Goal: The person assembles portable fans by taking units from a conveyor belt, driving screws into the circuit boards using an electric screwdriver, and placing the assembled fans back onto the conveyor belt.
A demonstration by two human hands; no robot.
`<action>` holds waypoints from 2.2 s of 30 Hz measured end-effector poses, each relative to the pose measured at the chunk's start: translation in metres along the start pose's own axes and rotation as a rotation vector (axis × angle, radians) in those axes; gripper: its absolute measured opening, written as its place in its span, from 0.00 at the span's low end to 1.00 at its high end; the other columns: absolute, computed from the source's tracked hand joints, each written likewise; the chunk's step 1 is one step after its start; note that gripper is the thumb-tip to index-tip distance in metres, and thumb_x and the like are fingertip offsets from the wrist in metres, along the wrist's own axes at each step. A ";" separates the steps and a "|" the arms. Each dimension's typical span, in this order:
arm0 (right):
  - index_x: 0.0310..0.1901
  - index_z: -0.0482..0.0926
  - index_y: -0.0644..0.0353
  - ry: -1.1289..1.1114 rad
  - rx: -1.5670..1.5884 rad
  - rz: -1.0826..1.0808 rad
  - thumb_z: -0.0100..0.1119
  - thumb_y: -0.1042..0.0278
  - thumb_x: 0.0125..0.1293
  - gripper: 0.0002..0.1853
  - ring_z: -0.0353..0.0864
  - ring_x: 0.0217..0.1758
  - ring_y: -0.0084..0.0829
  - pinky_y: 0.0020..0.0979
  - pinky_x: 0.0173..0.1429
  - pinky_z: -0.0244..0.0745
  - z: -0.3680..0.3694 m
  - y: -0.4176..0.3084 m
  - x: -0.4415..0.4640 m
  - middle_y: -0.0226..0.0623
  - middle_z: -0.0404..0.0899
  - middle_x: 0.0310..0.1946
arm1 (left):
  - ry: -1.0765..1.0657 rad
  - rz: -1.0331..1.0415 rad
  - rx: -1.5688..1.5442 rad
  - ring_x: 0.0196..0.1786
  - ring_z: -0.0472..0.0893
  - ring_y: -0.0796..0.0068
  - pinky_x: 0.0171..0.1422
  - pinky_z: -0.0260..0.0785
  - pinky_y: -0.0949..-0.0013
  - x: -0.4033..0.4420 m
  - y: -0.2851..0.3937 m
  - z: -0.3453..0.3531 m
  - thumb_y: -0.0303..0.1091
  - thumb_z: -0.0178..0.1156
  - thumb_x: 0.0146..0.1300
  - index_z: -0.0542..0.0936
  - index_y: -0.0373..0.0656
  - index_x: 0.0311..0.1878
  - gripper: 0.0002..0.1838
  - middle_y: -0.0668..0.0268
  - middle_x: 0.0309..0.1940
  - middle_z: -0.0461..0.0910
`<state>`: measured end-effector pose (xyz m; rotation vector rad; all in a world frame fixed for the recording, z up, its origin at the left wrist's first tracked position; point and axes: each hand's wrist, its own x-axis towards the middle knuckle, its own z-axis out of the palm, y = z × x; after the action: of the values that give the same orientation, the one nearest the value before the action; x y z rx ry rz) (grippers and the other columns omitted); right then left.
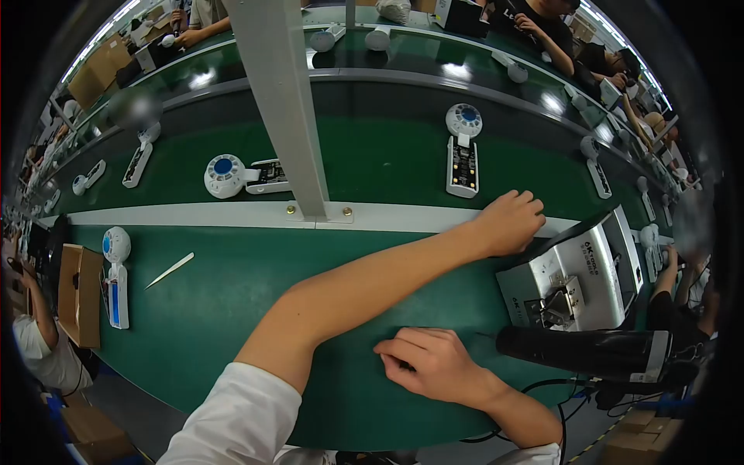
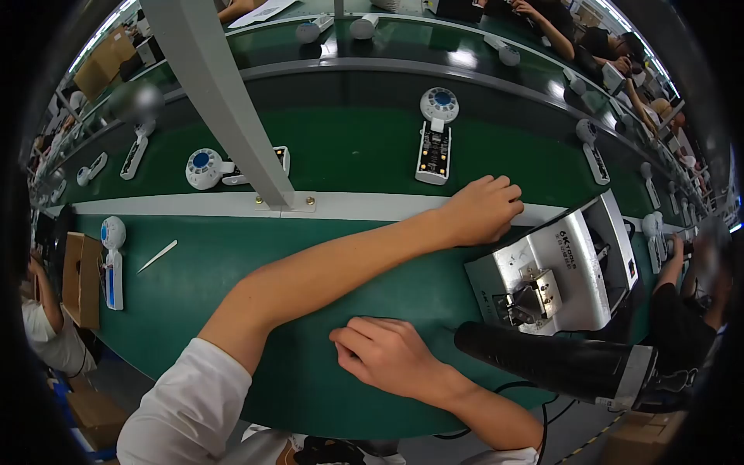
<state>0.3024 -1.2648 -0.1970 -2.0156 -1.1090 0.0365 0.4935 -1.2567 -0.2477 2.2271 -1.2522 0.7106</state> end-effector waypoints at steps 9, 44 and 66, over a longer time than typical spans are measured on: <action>0.37 0.78 0.61 0.040 -0.009 -0.049 0.64 0.75 0.60 0.06 0.81 0.29 0.38 0.35 0.35 0.78 0.001 0.001 -0.004 0.35 0.76 0.28 | 0.071 0.053 -0.084 0.43 0.76 0.64 0.46 0.70 0.63 0.001 0.001 -0.006 0.29 0.65 0.51 0.80 0.42 0.35 0.07 0.65 0.35 0.75; 0.28 0.80 0.59 0.168 0.014 0.034 0.66 0.77 0.58 0.04 0.75 0.19 0.37 0.32 0.24 0.70 -0.032 0.051 -0.039 0.35 0.77 0.21 | 0.023 -0.017 0.044 0.50 0.75 0.64 0.53 0.67 0.64 0.032 -0.004 0.091 0.37 0.68 0.46 0.85 0.44 0.31 0.10 0.64 0.39 0.79; 0.36 0.82 0.65 0.285 0.072 0.088 0.65 0.83 0.57 0.06 0.81 0.23 0.36 0.31 0.26 0.74 -0.030 0.075 -0.043 0.38 0.81 0.26 | 0.009 0.006 -0.003 0.47 0.75 0.63 0.49 0.69 0.62 0.029 -0.010 0.089 0.33 0.67 0.48 0.81 0.44 0.36 0.11 0.65 0.38 0.75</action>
<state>0.3398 -1.3356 -0.2417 -1.9328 -0.8271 -0.1588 0.5334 -1.3260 -0.2970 2.2166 -1.2549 0.7199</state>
